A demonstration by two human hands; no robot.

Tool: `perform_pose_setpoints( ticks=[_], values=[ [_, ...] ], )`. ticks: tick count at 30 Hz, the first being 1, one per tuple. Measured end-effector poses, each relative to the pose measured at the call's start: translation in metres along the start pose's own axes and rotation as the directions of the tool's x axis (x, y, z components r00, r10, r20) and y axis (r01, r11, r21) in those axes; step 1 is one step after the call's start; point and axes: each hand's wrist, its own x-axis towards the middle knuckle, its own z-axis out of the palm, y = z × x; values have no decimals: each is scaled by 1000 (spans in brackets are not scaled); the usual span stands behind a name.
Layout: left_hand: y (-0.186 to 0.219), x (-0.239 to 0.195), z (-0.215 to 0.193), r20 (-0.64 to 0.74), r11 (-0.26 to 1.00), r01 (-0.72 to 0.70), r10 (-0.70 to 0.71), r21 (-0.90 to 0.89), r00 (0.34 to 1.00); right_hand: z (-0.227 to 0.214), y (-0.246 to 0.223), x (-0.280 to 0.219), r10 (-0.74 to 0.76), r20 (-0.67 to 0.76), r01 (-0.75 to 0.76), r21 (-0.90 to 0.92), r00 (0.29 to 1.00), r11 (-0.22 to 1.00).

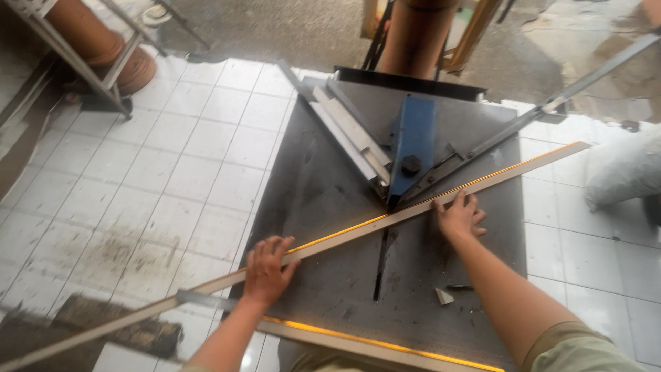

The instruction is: Measuring frame moldings with a ruler and cutting them to size using a manual miter cutter.

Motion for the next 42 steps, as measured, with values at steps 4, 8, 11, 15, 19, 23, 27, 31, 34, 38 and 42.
perform_pose_setpoints(
  ticks=[4, 8, 11, 15, 19, 23, 27, 31, 34, 38, 42],
  values=[
    [-64, -22, -46, 83, 955, 229, -248, 190, 965, 9, 4, 5, -100, -32, 97, -90, 995, 991],
    [-97, -9, -88, 502, 947, 256, -321, 196, 803, 11, 5, 16, -92, -4, 91, -110, 996, 990],
    [-108, 1, -97, 694, 953, 195, -303, 233, 653, 16, 8, 15, -74, 6, 74, -120, 997, 990],
    [-116, 2, -85, 666, 962, 210, -272, 174, 694, 29, 19, 31, -45, -1, 45, -109, 999, 993],
    [-118, 1, -87, 593, 957, 215, -290, 195, 751, 27, 21, 24, -38, -13, 36, -109, 999, 993],
    [-139, -3, -64, 524, 957, 120, -247, 265, 815, 26, 23, 19, -33, 3, 33, -92, 999, 995],
    [-129, -12, -76, 502, 959, 136, -248, 250, 829, 28, 23, 22, -44, -1, 44, -74, 999, 996],
    [-112, -54, -82, 500, 957, 166, -268, 238, 824, 1, 5, -12, -71, 28, 72, -56, 997, 996],
    [-104, -82, -66, 391, 961, 269, -275, 71, 878, -29, -19, -34, -9, 150, 6, 19, 989, 1000],
    [-91, -108, -48, 228, 981, 157, -181, 118, 957, -32, -25, -26, -49, 166, 54, -23, 985, 998],
    [-75, -113, -42, 191, 982, 107, -136, 153, 972, -39, -28, -35, -64, 196, 71, -27, 978, 997]
  ],
)
